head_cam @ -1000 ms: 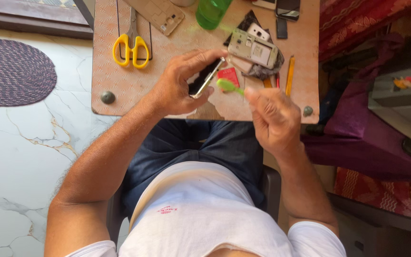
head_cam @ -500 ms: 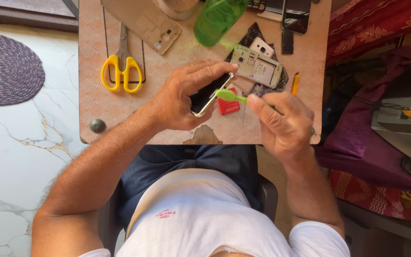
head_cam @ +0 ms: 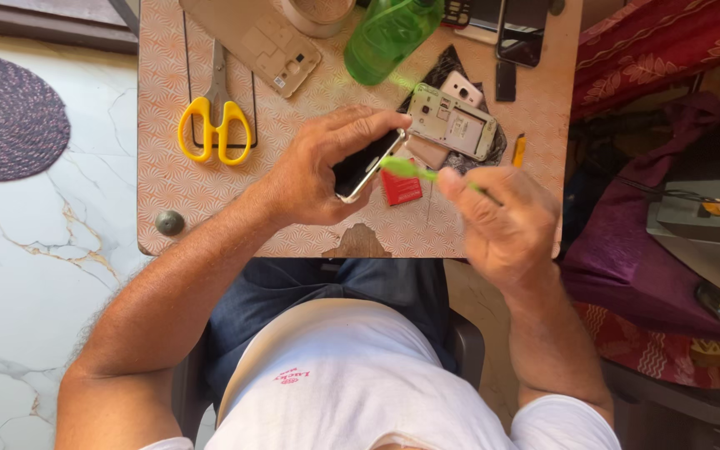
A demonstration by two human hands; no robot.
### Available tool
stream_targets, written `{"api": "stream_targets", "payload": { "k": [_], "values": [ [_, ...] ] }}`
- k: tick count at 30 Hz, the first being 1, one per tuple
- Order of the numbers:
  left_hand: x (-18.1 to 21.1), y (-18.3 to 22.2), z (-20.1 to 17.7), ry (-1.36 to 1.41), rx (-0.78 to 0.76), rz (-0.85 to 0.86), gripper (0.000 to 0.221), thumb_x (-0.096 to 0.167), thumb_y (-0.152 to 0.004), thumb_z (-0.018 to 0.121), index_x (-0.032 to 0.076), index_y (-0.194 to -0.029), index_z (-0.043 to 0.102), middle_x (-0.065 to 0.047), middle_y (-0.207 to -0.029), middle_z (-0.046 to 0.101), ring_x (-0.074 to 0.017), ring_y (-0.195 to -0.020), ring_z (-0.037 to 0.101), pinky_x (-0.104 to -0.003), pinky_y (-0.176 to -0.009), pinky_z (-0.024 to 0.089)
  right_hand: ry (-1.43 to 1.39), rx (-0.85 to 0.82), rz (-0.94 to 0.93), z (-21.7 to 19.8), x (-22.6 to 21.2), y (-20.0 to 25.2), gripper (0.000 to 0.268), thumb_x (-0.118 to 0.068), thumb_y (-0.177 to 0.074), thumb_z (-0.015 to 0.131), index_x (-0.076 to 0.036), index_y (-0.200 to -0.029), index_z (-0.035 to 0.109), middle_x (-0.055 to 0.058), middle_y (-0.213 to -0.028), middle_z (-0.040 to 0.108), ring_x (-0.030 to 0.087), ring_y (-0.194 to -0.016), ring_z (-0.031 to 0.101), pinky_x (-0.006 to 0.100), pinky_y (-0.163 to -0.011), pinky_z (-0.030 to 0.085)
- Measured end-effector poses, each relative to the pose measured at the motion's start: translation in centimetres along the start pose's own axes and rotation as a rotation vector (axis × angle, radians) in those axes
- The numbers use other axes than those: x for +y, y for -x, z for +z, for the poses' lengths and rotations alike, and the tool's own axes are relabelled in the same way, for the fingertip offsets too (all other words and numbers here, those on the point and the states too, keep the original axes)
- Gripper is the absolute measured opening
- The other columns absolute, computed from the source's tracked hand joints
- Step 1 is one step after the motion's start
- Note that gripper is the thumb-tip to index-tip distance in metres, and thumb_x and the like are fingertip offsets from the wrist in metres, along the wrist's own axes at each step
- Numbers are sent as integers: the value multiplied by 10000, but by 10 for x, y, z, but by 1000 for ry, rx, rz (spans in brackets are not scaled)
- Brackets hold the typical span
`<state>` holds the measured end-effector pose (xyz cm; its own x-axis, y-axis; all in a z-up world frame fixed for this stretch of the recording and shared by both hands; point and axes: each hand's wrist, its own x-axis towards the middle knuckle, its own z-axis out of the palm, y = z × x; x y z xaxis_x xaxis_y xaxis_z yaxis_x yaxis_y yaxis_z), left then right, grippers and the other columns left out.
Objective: The person cleans the internal chassis and external housing of a mobile phone. They apply a liquid from a green bottle and scrub various parts of the device using a brush.
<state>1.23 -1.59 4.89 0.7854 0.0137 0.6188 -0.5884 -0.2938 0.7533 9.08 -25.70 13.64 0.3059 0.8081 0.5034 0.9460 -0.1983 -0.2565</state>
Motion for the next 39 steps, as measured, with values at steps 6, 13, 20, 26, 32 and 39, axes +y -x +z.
{"api": "stream_targets", "payload": {
  "k": [6, 13, 20, 26, 32, 39],
  "values": [
    [-3, 0, -2, -26, -5, -3, 685, -25, -783, 701, 52, -1443, 538, -176, -1269, 675, -371, -1183, 680, -428, -1032, 560, 23, -29, 17, -2, -8, -2, 456, 108, -890, 724, -121, -1284, 724, 63, -938, 631, 224, -779, 625, 344, -628, 510],
    [-8, 2, -1, 20, -8, -13, 686, -22, -775, 694, 38, -1438, 529, -188, -1277, 670, -370, -1188, 682, -428, -1029, 561, -20, -41, 36, 5, -6, -6, 428, 113, -898, 727, -98, -1271, 720, 66, -934, 635, 224, -777, 630, 339, -618, 503],
    [-10, 4, 0, 4, -16, -4, 693, -21, -769, 706, 35, -1437, 529, -191, -1286, 668, -382, -1202, 670, -443, -1042, 548, -27, -44, 38, 9, -5, -5, 403, 99, -924, 745, -92, -1277, 708, 76, -969, 649, 222, -784, 649, 336, -639, 514],
    [-10, 4, 0, 9, -9, 1, 689, -21, -786, 716, 40, -1445, 526, -187, -1285, 669, -381, -1204, 671, -442, -1046, 551, -38, -41, 36, 11, -1, -2, 395, 87, -918, 755, -87, -1269, 705, 76, -933, 643, 219, -777, 637, 331, -613, 510],
    [-9, 4, 0, 35, -17, -9, 708, -18, -766, 723, 45, -1443, 525, -184, -1277, 675, -376, -1193, 678, -435, -1029, 557, -65, -19, 21, 14, 0, 2, 373, 59, -939, 770, -88, -1274, 696, 82, -940, 652, 206, -778, 643, 315, -603, 510],
    [-10, 5, 0, 42, -8, 24, 699, -21, -791, 721, 54, -1457, 522, -184, -1309, 671, -372, -1232, 676, -438, -1066, 558, -58, -22, 21, 15, 3, 3, 378, 66, -939, 764, -94, -1276, 702, 82, -951, 653, 214, -791, 643, 319, -616, 509]
  ]
}}
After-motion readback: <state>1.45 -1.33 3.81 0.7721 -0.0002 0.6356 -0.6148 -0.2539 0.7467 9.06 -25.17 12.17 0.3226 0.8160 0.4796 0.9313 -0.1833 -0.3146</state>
